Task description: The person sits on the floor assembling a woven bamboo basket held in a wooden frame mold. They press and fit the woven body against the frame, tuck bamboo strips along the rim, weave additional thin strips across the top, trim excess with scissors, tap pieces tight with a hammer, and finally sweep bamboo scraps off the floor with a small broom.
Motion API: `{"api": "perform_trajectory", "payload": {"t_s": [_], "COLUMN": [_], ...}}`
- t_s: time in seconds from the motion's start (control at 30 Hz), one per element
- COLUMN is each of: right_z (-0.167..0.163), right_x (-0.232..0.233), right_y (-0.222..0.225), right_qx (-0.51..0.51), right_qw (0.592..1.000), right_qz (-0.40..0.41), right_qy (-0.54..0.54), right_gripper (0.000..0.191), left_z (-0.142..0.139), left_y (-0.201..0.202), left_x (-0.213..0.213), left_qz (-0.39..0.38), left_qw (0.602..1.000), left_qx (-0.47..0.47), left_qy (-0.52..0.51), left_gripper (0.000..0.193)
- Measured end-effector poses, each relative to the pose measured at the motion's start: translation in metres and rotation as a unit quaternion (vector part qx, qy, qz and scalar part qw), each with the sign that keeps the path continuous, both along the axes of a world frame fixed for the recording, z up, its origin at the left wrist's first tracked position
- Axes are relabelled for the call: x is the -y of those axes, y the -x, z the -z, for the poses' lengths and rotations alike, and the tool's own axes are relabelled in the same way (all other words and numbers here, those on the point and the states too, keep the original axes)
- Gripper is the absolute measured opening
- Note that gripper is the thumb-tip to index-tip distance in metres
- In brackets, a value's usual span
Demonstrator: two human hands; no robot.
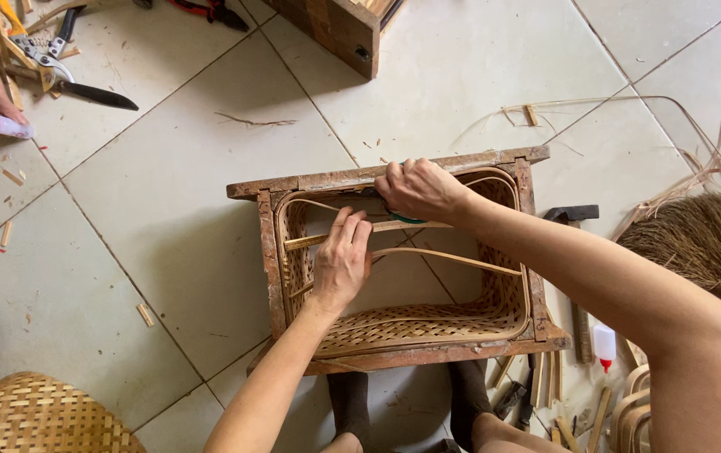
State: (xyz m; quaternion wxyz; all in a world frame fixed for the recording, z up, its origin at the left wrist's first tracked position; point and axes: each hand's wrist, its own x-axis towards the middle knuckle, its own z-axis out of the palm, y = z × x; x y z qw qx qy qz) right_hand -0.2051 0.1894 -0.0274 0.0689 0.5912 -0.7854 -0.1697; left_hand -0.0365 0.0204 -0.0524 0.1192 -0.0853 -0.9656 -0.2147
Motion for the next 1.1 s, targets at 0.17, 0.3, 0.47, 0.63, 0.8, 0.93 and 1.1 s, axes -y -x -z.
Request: {"api": "perform_trajectory", "payload": {"t_s": [0.17,0.3,0.47,0.63,0.8,0.93,1.1], "right_z": [-0.016,-0.018,-0.009,-0.002,-0.015,-0.031,-0.034], "right_x": [0.012,0.031,0.027,0.028,0.02,0.005,0.009], "right_y": [-0.011,-0.02,-0.01,-0.009,-0.011,-0.009,-0.014], "right_qx": [-0.073,-0.083,-0.037,0.008,0.003,0.082,0.064], "right_qw": [0.995,0.992,0.998,0.999,0.998,0.987,0.993], "right_qz": [0.035,0.051,-0.002,0.019,0.027,0.105,0.079], "right_qy": [0.056,0.081,0.054,0.039,0.061,0.089,0.067], "right_gripper": [0.023,0.018,0.016,0.021,0.047,0.066,0.061], "left_z": [-0.002,-0.011,-0.027,-0.03,-0.018,-0.012,-0.011], "left_y": [-0.001,0.0,0.001,0.0,0.0,0.0,-0.003], "left_x": [-0.001,-0.001,-0.001,-0.001,-0.003,-0.005,-0.006], "left_qz": [-0.006,-0.008,-0.001,0.005,0.0,-0.005,-0.002], "left_qw": [1.0,1.0,1.0,1.0,1.0,1.0,1.0], "left_qx": [-0.009,0.005,0.0,0.001,-0.01,0.001,-0.004], "left_qy": [0.007,0.013,-0.01,-0.01,0.015,0.012,0.023], "left_gripper": [0.028,0.025,0.025,0.028,0.024,0.024,0.023]}}
